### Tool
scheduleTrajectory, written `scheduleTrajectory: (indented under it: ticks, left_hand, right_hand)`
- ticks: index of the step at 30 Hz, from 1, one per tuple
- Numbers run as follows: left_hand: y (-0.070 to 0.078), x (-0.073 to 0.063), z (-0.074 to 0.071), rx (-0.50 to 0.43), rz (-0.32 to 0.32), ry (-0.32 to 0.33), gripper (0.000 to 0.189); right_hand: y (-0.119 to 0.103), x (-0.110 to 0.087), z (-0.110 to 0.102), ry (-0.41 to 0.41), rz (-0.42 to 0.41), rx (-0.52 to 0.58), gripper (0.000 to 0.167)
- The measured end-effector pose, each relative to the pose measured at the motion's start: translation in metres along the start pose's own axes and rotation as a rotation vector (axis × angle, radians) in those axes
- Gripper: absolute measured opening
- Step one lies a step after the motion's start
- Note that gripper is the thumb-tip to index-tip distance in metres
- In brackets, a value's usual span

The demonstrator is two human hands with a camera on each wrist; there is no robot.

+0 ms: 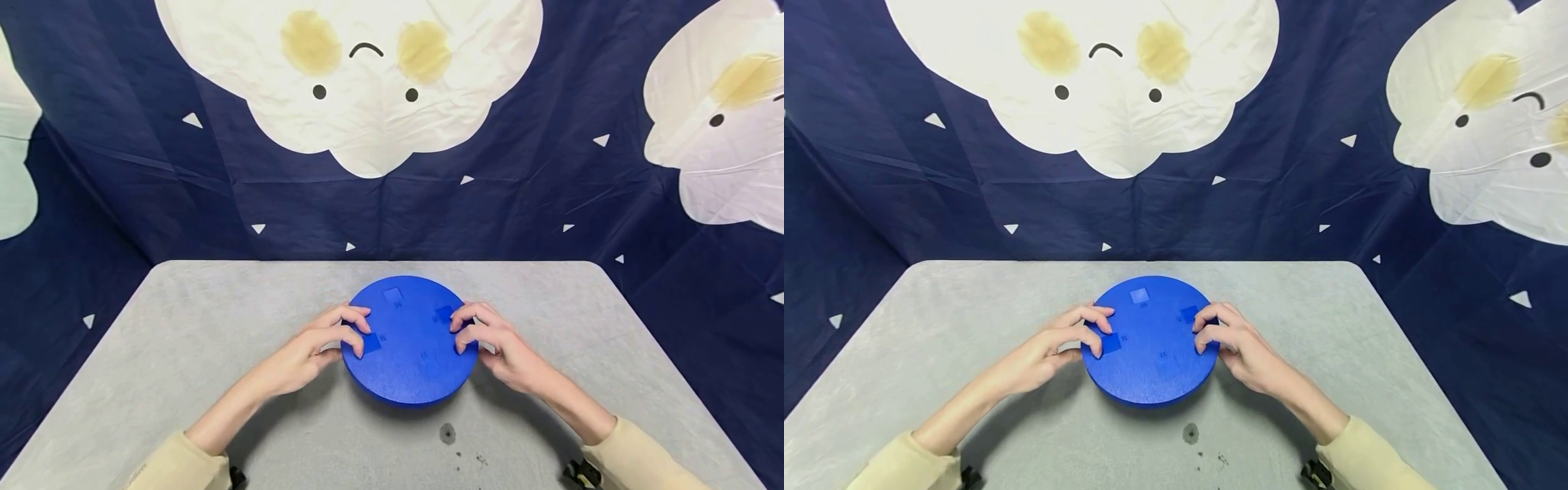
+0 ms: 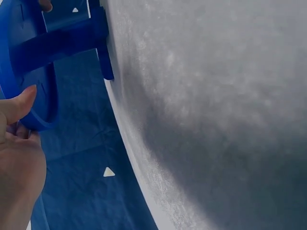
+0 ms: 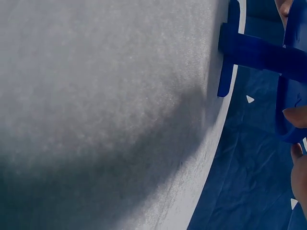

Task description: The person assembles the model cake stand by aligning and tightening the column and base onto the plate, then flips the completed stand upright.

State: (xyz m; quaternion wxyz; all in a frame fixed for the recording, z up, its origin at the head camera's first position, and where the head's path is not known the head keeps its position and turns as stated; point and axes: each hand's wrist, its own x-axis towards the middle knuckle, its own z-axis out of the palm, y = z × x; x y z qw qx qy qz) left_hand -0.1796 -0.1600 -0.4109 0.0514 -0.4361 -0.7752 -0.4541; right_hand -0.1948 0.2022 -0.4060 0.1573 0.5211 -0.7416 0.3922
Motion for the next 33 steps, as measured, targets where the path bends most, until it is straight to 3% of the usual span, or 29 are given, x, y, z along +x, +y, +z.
scheduleTrajectory:
  ticks: [9, 17, 19, 24, 27, 30, 33]
  left_hand:
    - [0.002, -0.002, 0.0, 0.054, -0.023, 0.012, 0.057]
    - [0.01, -0.008, -0.01, 0.166, -0.097, -0.054, 0.064]
    - [0.012, -0.01, -0.013, 0.21, -0.089, -0.084, 0.065]
    - [0.016, -0.014, -0.018, 0.351, 0.029, -0.147, 0.05]
    - [0.02, -0.017, -0.019, 0.449, 0.067, -0.196, 0.053]
    - [0.022, -0.02, -0.019, 0.542, 0.075, -0.233, 0.064]
    - [0.022, -0.022, -0.019, 0.646, 0.057, -0.228, 0.073]
  right_hand:
    - [-0.001, -0.001, -0.005, -0.04, 0.024, -0.03, 0.063]
    - [-0.006, 0.0, -0.014, -0.119, 0.024, -0.094, 0.063]
    - [-0.008, 0.0, -0.017, -0.148, 0.035, -0.129, 0.062]
    - [-0.013, -0.006, -0.024, -0.225, 0.123, -0.192, 0.051]
    - [-0.016, -0.01, -0.028, -0.263, 0.179, -0.213, 0.043]
    - [-0.015, -0.013, -0.03, -0.288, 0.18, -0.253, 0.052]
    - [-0.013, -0.014, -0.031, -0.309, 0.162, -0.317, 0.064]
